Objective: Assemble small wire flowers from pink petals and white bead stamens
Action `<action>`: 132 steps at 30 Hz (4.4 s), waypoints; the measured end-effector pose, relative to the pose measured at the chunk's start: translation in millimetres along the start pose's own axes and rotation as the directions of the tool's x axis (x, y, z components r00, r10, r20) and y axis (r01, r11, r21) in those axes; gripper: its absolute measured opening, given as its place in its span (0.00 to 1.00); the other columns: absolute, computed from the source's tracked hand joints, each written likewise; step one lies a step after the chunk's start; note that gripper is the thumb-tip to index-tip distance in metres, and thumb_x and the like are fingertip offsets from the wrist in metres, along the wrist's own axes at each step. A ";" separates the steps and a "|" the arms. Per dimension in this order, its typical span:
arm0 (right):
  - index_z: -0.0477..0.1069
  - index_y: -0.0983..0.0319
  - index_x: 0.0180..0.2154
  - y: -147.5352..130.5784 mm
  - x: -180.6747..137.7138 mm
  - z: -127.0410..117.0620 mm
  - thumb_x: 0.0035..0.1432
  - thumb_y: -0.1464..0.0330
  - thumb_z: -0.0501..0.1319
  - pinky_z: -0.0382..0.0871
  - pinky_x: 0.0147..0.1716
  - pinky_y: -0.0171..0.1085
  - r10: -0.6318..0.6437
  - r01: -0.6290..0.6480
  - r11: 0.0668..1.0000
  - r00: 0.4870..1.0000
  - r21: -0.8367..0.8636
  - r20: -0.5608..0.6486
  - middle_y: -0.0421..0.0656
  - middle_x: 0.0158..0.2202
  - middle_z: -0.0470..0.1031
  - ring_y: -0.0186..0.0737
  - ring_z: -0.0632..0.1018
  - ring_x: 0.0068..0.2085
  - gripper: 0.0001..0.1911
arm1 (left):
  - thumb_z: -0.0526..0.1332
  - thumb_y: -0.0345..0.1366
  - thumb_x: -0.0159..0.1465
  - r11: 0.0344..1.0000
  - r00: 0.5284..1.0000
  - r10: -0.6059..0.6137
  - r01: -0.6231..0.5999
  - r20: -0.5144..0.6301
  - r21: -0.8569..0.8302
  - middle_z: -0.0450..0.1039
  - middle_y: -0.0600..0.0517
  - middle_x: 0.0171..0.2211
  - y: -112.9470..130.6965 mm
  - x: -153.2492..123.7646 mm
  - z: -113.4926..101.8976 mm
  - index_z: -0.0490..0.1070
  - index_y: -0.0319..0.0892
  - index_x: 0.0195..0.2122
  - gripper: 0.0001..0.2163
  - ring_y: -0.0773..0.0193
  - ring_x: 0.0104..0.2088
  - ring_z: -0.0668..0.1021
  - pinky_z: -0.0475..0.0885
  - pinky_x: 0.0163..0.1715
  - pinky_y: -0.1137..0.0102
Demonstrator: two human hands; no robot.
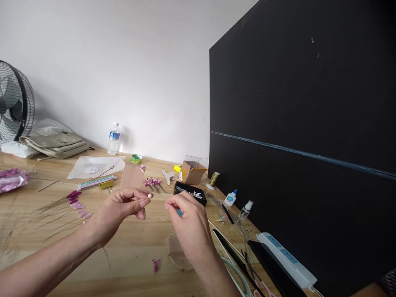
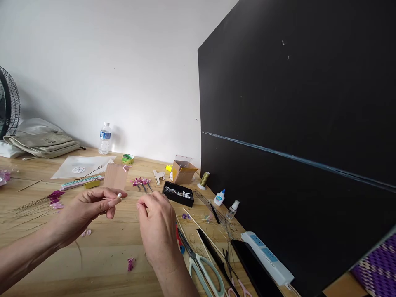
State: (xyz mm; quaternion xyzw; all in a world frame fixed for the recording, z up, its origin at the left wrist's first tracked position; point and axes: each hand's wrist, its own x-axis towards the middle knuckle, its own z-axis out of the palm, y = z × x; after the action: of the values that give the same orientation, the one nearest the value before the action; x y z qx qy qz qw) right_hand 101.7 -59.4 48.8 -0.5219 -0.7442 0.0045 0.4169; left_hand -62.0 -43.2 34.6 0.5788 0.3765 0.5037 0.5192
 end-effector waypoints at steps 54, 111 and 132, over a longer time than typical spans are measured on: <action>0.71 0.61 0.26 -13.0 5.2 20.6 0.48 0.76 0.55 0.62 0.24 0.30 0.033 -0.029 0.933 0.999 0.359 -0.003 0.37 0.22 0.71 0.32 0.70 0.25 0.07 | 0.59 0.38 0.48 0.949 0.999 0.053 -0.050 -0.003 0.311 0.61 0.59 0.10 4.0 5.6 2.0 0.70 0.41 0.19 0.07 0.70 0.15 0.64 0.59 0.18 0.74; 0.66 0.60 0.32 -11.5 -23.1 34.1 0.50 0.84 0.52 0.70 0.31 0.31 -0.342 0.440 0.891 0.814 0.114 -0.469 0.42 0.28 0.74 0.32 0.75 0.31 0.15 | 0.58 0.37 0.47 0.957 0.993 0.113 -0.096 -0.046 0.273 0.61 0.60 0.10 6.0 2.8 5.5 0.64 0.42 0.17 0.06 0.71 0.14 0.65 0.62 0.18 0.75; 0.66 0.61 0.31 -7.2 -22.7 38.7 0.50 0.85 0.52 0.69 0.32 0.31 -0.311 0.425 0.890 0.828 0.162 -0.466 0.42 0.28 0.73 0.33 0.75 0.32 0.14 | 0.59 0.34 0.46 0.969 0.993 0.104 -0.089 -0.056 0.233 0.62 0.60 0.10 5.3 3.4 7.1 0.65 0.41 0.15 0.06 0.72 0.13 0.65 0.61 0.15 0.77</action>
State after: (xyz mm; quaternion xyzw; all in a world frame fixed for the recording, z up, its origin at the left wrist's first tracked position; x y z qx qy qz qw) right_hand 74.4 -63.8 12.8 -0.2961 -0.7143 -0.0939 0.6271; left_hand -54.9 -42.5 40.8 0.6352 0.4210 0.5008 0.4105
